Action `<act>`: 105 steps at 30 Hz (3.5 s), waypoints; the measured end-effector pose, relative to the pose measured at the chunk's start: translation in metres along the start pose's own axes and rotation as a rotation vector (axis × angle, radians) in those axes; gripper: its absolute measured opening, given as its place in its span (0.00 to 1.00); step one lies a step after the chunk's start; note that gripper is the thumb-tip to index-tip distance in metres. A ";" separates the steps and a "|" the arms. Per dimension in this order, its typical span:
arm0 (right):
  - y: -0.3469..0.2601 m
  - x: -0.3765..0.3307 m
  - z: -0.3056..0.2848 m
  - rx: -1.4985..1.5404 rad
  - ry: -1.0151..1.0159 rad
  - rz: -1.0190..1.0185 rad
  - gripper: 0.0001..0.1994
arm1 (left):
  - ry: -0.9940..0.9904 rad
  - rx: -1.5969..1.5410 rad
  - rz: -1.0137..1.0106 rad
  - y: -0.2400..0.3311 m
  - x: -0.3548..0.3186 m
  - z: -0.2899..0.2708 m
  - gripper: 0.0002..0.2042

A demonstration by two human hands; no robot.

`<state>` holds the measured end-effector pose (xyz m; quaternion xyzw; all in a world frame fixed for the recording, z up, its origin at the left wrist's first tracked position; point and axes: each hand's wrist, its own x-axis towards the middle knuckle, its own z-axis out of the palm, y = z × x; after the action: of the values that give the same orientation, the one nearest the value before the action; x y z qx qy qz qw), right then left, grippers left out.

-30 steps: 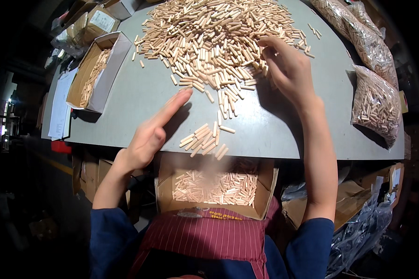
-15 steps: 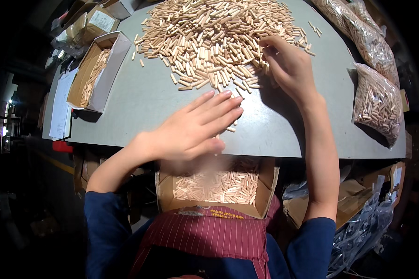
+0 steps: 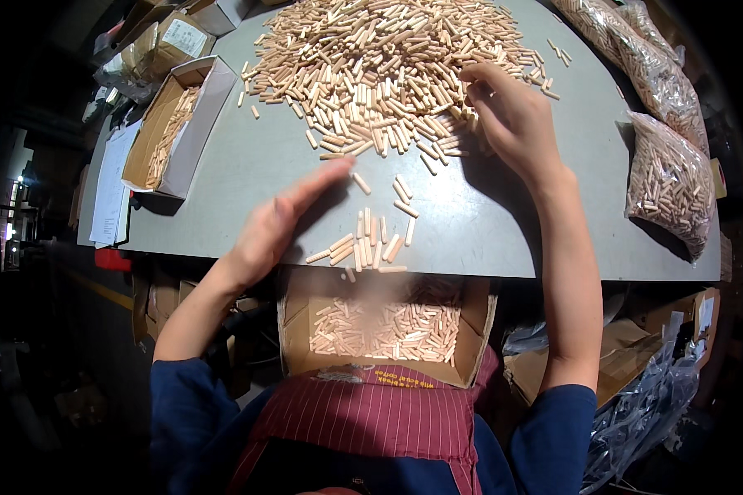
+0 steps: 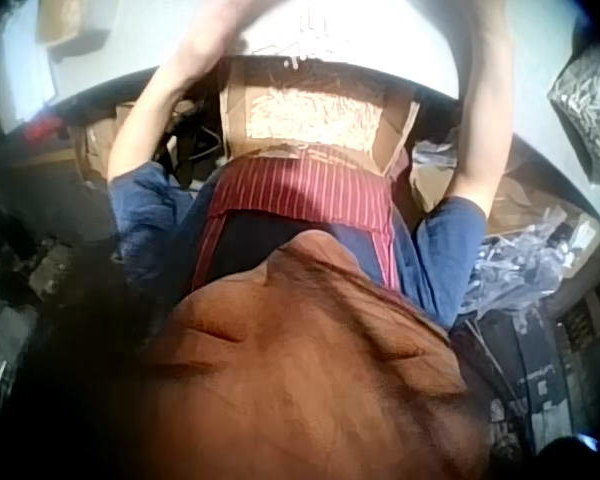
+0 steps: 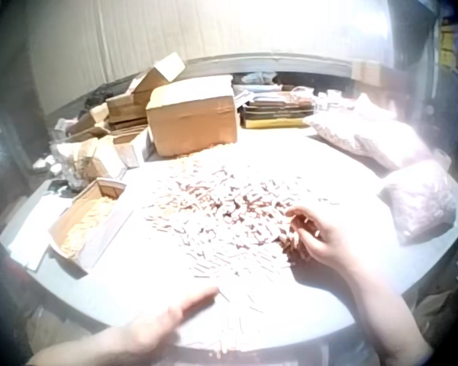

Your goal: The person pours wooden corks from a plastic bag onto a table and then sorts them by hand, picking up individual corks and placing them into a cardboard box. The person occasionally adjusts the camera during the task.

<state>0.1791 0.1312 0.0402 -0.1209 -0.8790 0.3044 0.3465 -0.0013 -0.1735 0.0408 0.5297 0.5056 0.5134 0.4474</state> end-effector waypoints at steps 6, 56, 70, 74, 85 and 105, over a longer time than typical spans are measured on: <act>0.003 0.000 0.003 0.034 0.030 -0.028 0.08 | 0.015 0.221 0.015 0.001 0.020 -0.002 0.37; -0.001 -0.002 0.003 -0.021 0.031 -0.033 0.11 | -0.039 1.331 -0.009 0.004 -0.002 0.024 0.45; -0.036 -0.005 0.022 -0.130 -0.179 -0.340 0.12 | 0.006 1.360 -0.001 -0.006 0.026 0.008 0.46; -0.039 -0.004 0.025 -0.079 -0.259 -0.365 0.10 | -0.043 1.294 0.105 -0.008 0.029 0.010 0.46; -0.032 -0.003 0.019 -0.126 -0.238 -0.377 0.09 | -0.084 1.329 0.164 0.000 0.004 0.009 0.47; -0.019 -0.002 0.013 -0.105 -0.064 -0.276 0.12 | -0.115 1.275 0.135 0.000 0.006 0.002 0.45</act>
<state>0.1713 0.1094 0.0437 -0.0072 -0.9127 0.2110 0.3500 0.0005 -0.1669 0.0410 0.7492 0.6521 0.1099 0.0378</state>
